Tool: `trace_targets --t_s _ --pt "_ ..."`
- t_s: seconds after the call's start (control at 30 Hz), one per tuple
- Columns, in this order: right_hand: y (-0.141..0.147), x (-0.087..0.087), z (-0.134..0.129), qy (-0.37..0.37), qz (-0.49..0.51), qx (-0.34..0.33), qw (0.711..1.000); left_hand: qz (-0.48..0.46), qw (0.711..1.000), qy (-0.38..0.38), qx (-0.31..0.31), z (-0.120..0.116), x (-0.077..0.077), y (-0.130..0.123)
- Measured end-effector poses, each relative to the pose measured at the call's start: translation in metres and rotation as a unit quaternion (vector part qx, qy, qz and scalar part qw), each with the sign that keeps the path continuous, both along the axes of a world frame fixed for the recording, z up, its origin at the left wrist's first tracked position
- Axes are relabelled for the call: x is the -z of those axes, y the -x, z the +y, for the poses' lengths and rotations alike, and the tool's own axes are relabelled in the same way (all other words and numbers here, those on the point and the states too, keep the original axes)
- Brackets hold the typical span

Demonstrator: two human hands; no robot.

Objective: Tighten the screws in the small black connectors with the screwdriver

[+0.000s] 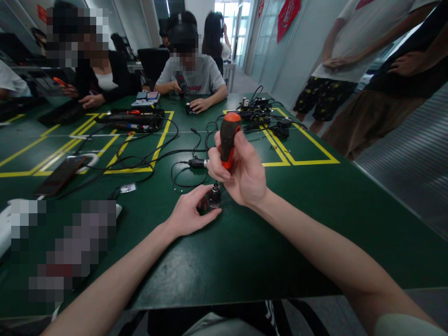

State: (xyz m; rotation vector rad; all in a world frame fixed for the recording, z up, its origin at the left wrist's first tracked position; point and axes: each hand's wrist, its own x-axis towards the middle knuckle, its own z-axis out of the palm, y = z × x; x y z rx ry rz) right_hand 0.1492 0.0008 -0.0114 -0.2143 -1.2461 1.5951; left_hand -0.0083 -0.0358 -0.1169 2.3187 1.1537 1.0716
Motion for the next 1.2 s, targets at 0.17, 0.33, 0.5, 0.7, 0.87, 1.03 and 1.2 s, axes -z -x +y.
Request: trace_targets --t_s 0.17,0.33,0.5,0.7,0.87,1.03,1.2 --pt "-0.0021 -0.0017 0.0022 -0.012 -0.003 -0.033 0.999 0.001 1.0 -0.007 0.0 -0.0007 -0.0007 0.0004" --pt "-0.0023 -0.0029 0.0019 -0.006 0.003 -0.038 0.999 0.0 1.0 -0.01 0.001 -0.0014 -0.0019 -0.0001" --pt "0.001 0.0 0.0014 -0.004 -0.004 -0.015 1.0 0.002 1.0 -0.01 0.002 -0.0004 -0.0026 0.0001" --pt "-0.0001 -0.005 0.0014 -0.006 -0.014 -0.026 1.0 0.001 1.0 -0.01 0.003 -0.0001 -0.002 0.0" --pt "0.0 -0.0053 0.0011 -0.014 0.022 -0.043 0.999 0.001 1.0 -0.005 0.003 -0.0004 -0.002 0.0012" --pt "0.0008 -0.0031 0.0019 -0.01 -0.001 -0.025 1.0 0.001 1.0 0.007 -0.001 -0.0011 -0.0018 0.0012" --pt "0.001 -0.0055 0.0014 -0.027 -0.011 -0.037 0.999 -0.001 1.0 0.014 -0.003 -0.0014 -0.0005 0.0011"
